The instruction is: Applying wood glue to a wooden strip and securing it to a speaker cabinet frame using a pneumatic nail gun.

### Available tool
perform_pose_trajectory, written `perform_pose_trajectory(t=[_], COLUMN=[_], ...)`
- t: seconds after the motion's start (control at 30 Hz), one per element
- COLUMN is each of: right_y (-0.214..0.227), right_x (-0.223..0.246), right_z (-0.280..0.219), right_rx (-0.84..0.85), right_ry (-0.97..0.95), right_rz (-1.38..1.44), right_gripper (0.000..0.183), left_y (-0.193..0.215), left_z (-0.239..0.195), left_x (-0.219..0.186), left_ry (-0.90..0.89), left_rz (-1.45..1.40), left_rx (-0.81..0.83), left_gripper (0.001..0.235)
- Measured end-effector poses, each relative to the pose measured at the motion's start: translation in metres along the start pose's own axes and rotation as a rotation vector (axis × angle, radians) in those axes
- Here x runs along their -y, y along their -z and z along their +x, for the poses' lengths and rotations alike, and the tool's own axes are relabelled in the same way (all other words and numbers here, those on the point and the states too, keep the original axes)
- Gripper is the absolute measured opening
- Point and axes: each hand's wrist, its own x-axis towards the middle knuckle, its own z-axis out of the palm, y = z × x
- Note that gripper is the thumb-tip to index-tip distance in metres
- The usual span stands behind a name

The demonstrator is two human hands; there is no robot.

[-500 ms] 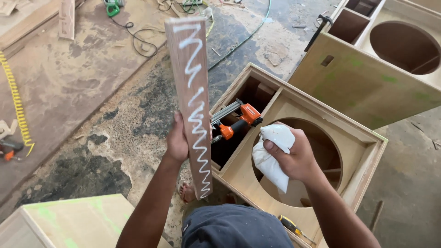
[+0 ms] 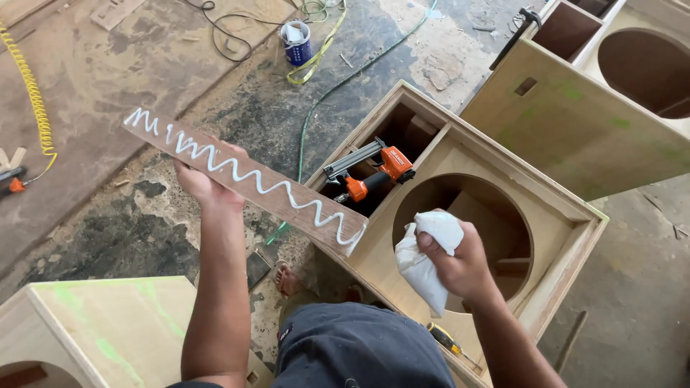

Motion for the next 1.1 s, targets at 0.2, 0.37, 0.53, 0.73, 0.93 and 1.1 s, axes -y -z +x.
perform_pose_trajectory(t=[0.2, 0.37, 0.53, 0.73, 0.93, 1.1], right_y=[-0.006, -0.008, -0.017, -0.025, -0.029, -0.042], right_x=[0.008, 0.017, 0.017, 0.006, -0.005, 0.020], right_z=[0.003, 0.020, 0.038, 0.043, 0.055, 0.087], right_rx=[0.038, 0.050, 0.041, 0.025, -0.050, -0.093], right_ry=[0.008, 0.039, 0.083, 0.040, 0.013, 0.137], right_rz=[0.022, -0.067, -0.116, -0.071, -0.117, -0.167], right_gripper=[0.023, 0.024, 0.026, 0.026, 0.030, 0.034], left_y=[0.013, 0.001, -0.052, -0.051, -0.005, -0.016], left_z=[-0.004, -0.016, -0.064, -0.091, -0.070, -0.078], left_x=[0.005, 0.001, 0.000, 0.000, 0.028, 0.019], left_ry=[0.048, 0.031, 0.044, 0.344, 0.361, 0.313], left_rz=[-0.009, 0.030, 0.459, 1.024, 0.435, 0.457], left_rx=[0.012, 0.024, 0.081, 0.089, 0.258, 0.410], left_gripper=[0.076, 0.078, 0.058, 0.079, 0.079, 0.094])
